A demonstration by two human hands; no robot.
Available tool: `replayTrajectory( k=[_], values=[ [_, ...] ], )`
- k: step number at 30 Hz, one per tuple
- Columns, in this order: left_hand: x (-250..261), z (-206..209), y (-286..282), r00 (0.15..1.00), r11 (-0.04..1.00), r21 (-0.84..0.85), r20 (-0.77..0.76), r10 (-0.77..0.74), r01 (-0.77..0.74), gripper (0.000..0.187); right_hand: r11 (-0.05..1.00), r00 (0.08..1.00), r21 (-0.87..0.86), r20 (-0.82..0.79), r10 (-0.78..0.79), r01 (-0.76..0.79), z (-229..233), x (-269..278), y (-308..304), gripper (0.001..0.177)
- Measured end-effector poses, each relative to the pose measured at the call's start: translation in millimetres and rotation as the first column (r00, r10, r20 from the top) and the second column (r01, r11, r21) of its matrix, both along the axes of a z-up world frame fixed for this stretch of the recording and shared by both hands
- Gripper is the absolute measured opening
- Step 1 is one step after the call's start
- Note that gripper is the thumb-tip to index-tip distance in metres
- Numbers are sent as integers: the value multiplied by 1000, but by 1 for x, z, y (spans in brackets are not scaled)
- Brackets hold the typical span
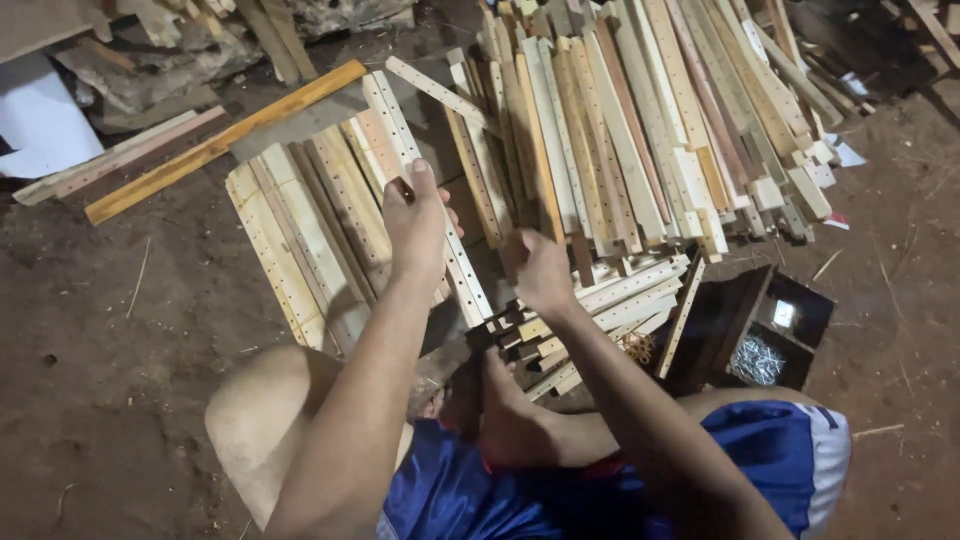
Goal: Organizing and bundling thin wooden slats by hand on a workshop floor.
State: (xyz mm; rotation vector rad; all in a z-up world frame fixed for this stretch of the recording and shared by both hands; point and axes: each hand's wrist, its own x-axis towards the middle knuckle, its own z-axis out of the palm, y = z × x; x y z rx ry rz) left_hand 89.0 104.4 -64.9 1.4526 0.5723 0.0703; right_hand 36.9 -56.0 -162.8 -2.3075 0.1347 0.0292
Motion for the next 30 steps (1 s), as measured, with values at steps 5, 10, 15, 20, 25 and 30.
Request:
replayTrajectory(
  k=[5, 10, 15, 20, 25, 30],
  values=[
    [4, 0, 4, 997, 994, -71, -1, 81, -81, 39, 903, 979, -429, 166, 117, -35, 2, 86, 22, 22],
    [12, 7, 5, 997, 994, -80, -14, 76, -77, 39, 920, 990, -384, 78, 115, -76, -34, 170, 17, 37],
    [26, 2, 5, 996, 989, -129, 38, 75, -69, 42, 806, 989, -575, -118, 84, -137, -63, 229, 12, 40],
    [36, -1, 8, 994, 987, -140, 64, 92, -82, 39, 667, 984, -724, -128, 121, -176, -64, 243, 12, 32],
    [36, 0, 8, 993, 989, -125, 77, 84, -74, 42, 631, 989, -768, -29, 143, -113, -91, 263, -11, 20],
    [34, 1, 13, 995, 994, -75, 45, 84, -80, 39, 506, 973, -838, -124, 192, -207, -68, 249, -15, 33]
  ],
)
